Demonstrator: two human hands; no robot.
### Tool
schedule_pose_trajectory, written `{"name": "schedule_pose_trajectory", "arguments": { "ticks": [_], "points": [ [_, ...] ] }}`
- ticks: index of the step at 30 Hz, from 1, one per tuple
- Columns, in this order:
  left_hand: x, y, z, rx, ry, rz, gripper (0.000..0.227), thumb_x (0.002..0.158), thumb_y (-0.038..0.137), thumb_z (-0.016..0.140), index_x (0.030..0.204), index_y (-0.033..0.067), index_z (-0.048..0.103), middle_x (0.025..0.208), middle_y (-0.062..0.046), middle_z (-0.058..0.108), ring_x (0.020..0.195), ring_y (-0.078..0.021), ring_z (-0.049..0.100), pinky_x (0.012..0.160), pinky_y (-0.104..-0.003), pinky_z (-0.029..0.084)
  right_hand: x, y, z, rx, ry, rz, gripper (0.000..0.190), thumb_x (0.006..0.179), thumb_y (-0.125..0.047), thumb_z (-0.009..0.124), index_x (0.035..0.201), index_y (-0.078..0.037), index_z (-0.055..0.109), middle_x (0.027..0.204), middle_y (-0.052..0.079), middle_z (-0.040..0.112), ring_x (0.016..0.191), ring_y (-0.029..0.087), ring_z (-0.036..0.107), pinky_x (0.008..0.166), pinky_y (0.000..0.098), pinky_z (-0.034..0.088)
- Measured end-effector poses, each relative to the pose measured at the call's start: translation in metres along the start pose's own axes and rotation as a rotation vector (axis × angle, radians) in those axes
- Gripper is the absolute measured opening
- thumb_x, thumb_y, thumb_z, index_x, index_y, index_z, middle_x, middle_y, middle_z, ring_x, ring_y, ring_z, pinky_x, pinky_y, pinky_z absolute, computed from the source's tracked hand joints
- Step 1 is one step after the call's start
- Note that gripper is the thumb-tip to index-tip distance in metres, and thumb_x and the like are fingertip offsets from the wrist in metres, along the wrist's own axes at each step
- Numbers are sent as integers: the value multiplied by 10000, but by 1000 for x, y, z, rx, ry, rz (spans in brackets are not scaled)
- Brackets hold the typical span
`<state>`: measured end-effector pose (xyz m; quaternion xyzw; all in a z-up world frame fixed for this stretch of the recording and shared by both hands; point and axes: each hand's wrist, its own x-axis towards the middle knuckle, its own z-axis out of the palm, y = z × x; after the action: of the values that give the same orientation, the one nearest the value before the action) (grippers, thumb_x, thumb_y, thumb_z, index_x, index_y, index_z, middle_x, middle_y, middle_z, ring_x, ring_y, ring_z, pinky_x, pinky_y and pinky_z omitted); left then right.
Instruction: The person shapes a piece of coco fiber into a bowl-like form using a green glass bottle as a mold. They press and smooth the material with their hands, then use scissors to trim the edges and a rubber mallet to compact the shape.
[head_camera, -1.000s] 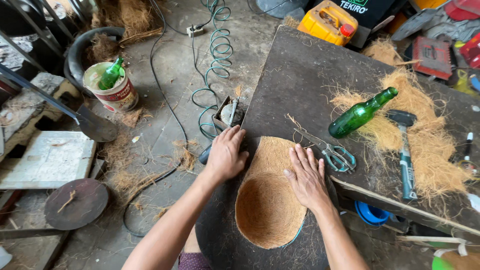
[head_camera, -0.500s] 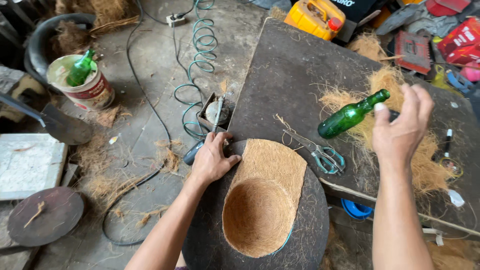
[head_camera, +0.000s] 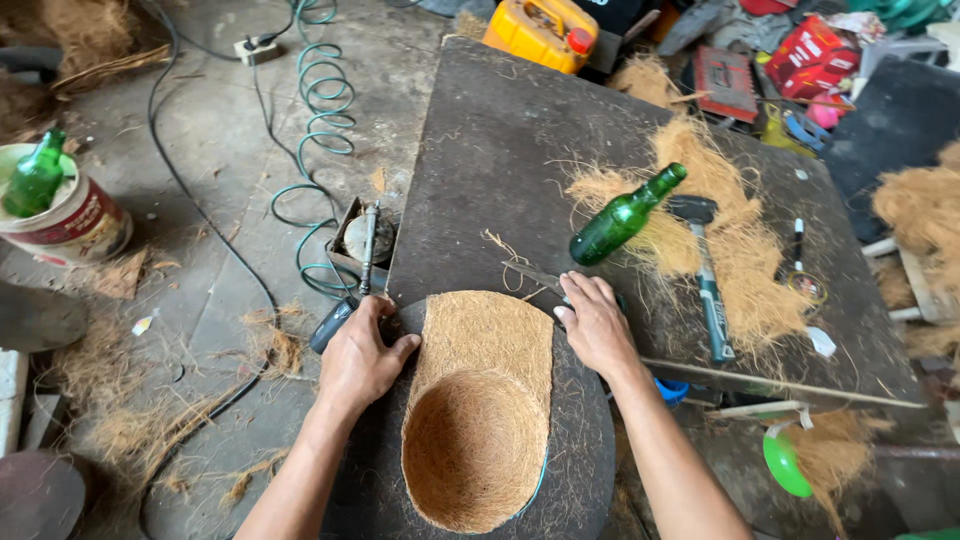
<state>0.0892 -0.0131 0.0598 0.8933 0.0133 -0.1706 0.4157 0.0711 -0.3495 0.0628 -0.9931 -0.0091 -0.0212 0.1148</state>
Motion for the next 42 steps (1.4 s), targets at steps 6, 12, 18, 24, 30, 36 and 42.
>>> {"name": "schedule_pose_trajectory", "arguments": {
  "ticks": [6,12,18,24,30,36,42],
  "points": [
    [-4,0,5,34,-20,-18,500,791,448,724,1185,216,523,1171,-138,686,1156,-379,641,954,-529,512,-10,129,-18,-171,513,165,259,841,-127,703,1098,-121,734,1099,113,625,1099,355,629,966,458,488],
    [-17,5,8,20,5,16,438,744,420,752,1071,189,574,983,-114,735,956,-350,680,799,-462,495,-18,128,-84,-116,-123,744,610,951,-250,499,1544,-187,365,1548,137,417,1362,435,439,1130,513,340],
    [-1,16,11,32,13,-44,459,739,408,772,1082,193,556,877,-51,644,867,-243,612,776,-380,448,-8,151,-61,-206,-27,621,615,873,-80,597,1472,-68,457,1501,226,440,1396,393,368,1168,497,275],
    [15,19,1,96,148,9,562,685,375,829,1114,165,532,927,-71,678,797,-232,607,739,-390,462,1,178,-55,-140,65,676,533,819,-94,557,1344,-50,480,1294,301,597,1135,502,601,932,553,484],
    [34,-5,3,134,240,224,540,710,393,793,1084,106,530,1053,-94,631,1041,-293,577,869,-418,448,-21,114,-128,111,-19,882,384,862,-165,502,1241,-123,552,1180,320,647,1061,568,589,810,620,440],
    [31,-6,-6,146,190,144,478,755,389,790,1094,127,576,1120,-110,549,964,-328,632,864,-473,493,-78,192,-99,739,207,746,410,1086,-67,567,1472,20,459,807,251,537,592,335,508,495,484,481],
    [39,-9,-2,233,149,481,462,807,260,686,1259,175,641,1254,-111,579,1135,-339,557,929,-500,450,-124,260,-53,1003,408,284,307,1241,-112,373,1518,18,358,1113,255,547,916,311,559,877,443,506]
  ]
}}
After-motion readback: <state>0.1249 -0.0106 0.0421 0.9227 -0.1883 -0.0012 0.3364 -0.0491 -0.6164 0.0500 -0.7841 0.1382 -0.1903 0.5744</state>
